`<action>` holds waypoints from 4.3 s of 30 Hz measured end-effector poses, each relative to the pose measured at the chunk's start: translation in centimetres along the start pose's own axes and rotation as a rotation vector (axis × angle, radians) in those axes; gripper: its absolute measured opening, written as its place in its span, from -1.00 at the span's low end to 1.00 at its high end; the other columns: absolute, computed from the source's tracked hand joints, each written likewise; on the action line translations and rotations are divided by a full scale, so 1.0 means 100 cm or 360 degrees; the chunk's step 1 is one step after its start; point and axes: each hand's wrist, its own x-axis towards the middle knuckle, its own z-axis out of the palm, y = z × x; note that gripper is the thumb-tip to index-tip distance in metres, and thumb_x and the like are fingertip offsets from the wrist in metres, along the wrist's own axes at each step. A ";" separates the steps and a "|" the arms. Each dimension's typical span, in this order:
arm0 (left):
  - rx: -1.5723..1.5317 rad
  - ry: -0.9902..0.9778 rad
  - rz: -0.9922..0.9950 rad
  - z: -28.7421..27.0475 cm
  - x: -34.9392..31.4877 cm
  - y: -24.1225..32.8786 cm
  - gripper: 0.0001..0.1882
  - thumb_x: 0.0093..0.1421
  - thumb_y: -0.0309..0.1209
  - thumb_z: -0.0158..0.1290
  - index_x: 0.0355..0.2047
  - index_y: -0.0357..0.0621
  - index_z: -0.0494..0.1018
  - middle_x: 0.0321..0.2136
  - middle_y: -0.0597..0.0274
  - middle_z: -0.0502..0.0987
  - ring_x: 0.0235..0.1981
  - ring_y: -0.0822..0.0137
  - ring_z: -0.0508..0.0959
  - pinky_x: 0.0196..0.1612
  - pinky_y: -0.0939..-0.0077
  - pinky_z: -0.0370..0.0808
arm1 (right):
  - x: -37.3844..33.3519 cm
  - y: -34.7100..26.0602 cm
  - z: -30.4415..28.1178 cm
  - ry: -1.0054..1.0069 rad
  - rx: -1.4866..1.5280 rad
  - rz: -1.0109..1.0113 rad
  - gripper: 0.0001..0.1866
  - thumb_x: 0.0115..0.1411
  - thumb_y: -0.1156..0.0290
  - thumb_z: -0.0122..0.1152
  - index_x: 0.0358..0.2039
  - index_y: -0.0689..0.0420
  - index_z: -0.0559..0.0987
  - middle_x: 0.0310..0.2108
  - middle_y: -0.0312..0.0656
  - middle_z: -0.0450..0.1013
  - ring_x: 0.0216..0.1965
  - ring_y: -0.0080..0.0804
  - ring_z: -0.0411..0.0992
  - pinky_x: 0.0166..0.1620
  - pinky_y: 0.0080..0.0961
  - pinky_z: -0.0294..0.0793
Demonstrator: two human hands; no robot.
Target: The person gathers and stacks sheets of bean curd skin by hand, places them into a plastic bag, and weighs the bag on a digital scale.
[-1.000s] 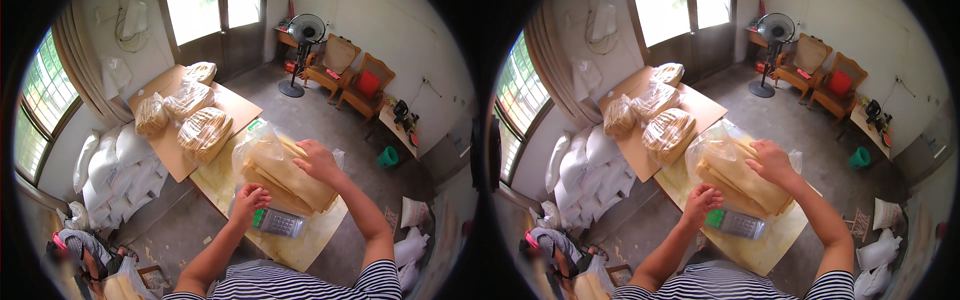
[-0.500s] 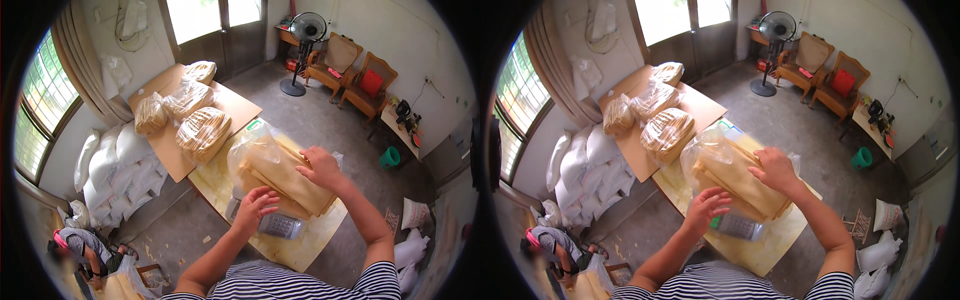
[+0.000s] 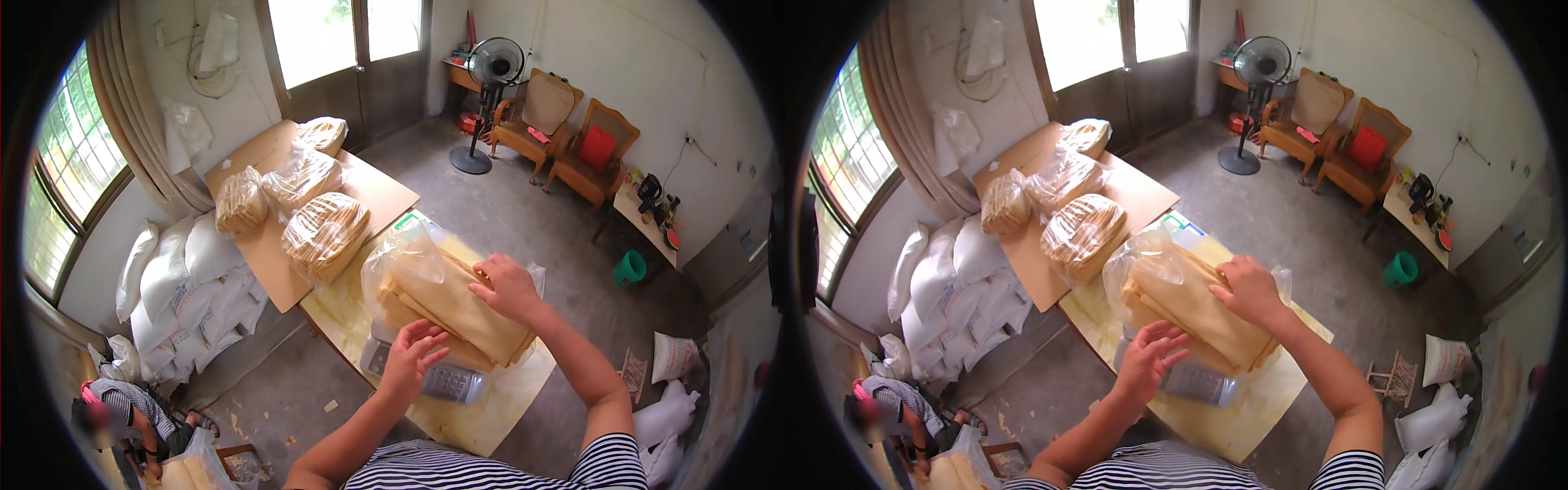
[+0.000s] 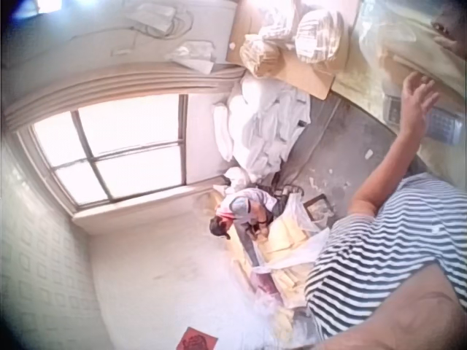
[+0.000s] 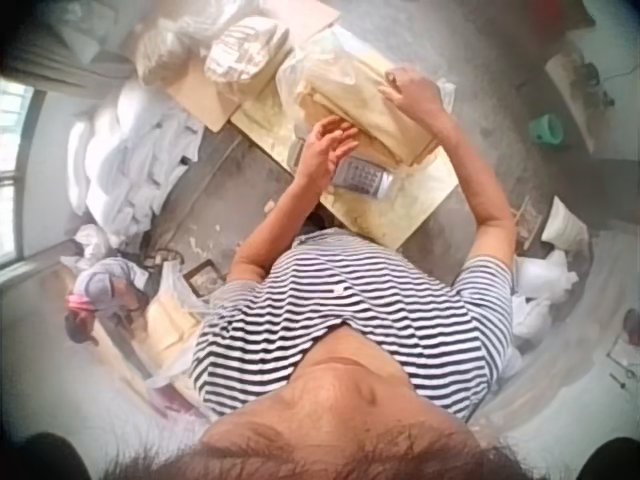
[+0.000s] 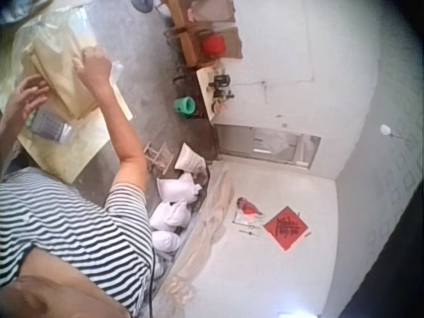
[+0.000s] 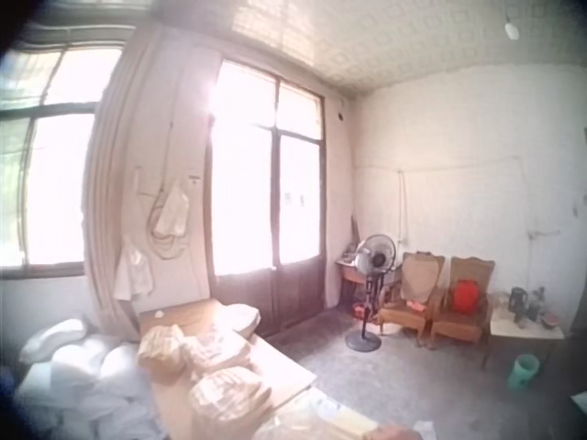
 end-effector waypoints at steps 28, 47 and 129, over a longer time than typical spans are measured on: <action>-0.0137 -0.0314 0.0125 0.056 0.050 0.016 -0.69 0.24 -0.41 0.00 -0.03 -0.22 0.33 -0.11 0.21 0.48 -0.11 0.36 0.51 -0.04 0.41 0.47 | 0.002 -0.010 -0.040 -0.0305 0.1423 0.0493 -0.64 0.17 0.33 0.16 -0.05 0.22 0.46 -0.31 -0.20 0.52 -0.31 -0.56 0.46 -0.22 -0.57 0.45; 0.0078 -0.0599 0.0566 0.078 -0.012 0.068 -0.69 0.24 -0.46 -0.02 0.00 -0.21 0.36 -0.09 0.25 0.50 -0.07 0.46 0.48 -0.03 0.50 0.40 | -0.040 -0.082 -0.084 -0.0034 0.1780 0.0159 -0.50 0.21 0.52 0.09 0.16 0.16 0.26 -0.50 -0.44 0.33 -0.46 -0.78 0.24 -0.35 -0.76 0.20; -0.0196 0.0945 0.0442 -0.307 -0.358 0.031 -0.30 0.18 -0.35 0.07 0.22 -0.01 -0.08 -0.01 0.15 0.30 -0.02 0.30 0.41 0.02 0.37 0.40 | -0.210 -0.447 0.228 -0.1021 0.1414 -0.0059 -0.70 0.16 0.41 0.17 -0.10 0.22 0.48 -0.35 -0.25 0.49 -0.39 -0.60 0.44 -0.27 -0.63 0.45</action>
